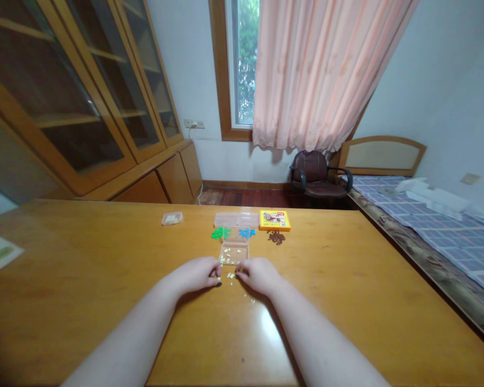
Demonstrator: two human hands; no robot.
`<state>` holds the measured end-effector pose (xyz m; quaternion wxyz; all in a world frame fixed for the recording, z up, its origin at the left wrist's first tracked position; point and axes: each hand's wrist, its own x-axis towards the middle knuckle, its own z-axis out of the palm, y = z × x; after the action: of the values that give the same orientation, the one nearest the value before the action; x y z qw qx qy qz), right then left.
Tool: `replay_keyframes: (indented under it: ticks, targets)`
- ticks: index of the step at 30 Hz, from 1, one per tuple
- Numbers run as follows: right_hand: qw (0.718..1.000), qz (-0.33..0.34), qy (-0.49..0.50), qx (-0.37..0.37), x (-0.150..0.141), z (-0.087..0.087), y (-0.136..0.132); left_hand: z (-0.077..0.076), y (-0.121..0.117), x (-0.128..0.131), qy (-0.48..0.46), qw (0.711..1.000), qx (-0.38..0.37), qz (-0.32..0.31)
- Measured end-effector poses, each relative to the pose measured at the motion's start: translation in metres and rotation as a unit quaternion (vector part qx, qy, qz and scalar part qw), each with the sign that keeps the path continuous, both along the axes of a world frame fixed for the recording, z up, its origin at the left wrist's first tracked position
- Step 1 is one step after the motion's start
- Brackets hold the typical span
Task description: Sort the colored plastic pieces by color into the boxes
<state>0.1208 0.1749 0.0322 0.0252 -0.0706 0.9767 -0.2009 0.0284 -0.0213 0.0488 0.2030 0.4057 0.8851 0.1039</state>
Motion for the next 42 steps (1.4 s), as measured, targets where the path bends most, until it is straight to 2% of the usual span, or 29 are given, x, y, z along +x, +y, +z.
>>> replay_keyframes:
  ticks: [8,11,14,17,19,22,26,29,37,42]
  targets:
    - [1.0,-0.001,-0.004,0.028,0.002,0.01,0.013,0.003,-0.002,-0.002,-0.012,1.0,0.008,0.001]
    - [1.0,-0.003,-0.004,0.009,0.0,0.01,0.021,0.004,0.0,-0.003,0.002,0.998,0.069,0.002]
    - [1.0,-0.025,-0.005,-0.008,-0.001,0.01,0.029,0.002,0.004,-0.005,0.044,0.988,0.146,0.029]
    - [0.999,-0.029,-0.01,-0.025,-0.001,0.009,0.036,-0.001,0.007,-0.009,0.083,0.978,0.184,0.055]
    - [0.999,-0.023,-0.017,-0.036,-0.001,0.008,0.038,-0.001,0.007,-0.009,0.1,0.975,0.193,0.047]
    - [0.999,-0.024,-0.03,-0.031,-0.002,0.005,0.042,0.003,0.006,-0.005,0.102,0.978,0.18,-0.012]
    - [0.998,-0.026,-0.049,-0.012,-0.004,0.002,0.046,0.006,0.01,0.009,0.058,0.984,0.128,-0.111]
    - [0.998,-0.014,-0.053,0.006,-0.006,0.003,0.046,0.002,0.016,0.016,0.044,0.985,0.088,-0.144]
    - [0.998,-0.016,-0.026,0.063,-0.003,0.007,0.04,-0.005,0.021,0.015,0.067,0.987,0.073,-0.124]
    - [0.999,-0.029,-0.014,0.032,-0.002,0.005,0.037,-0.005,0.021,0.016,0.07,0.99,0.059,-0.104]
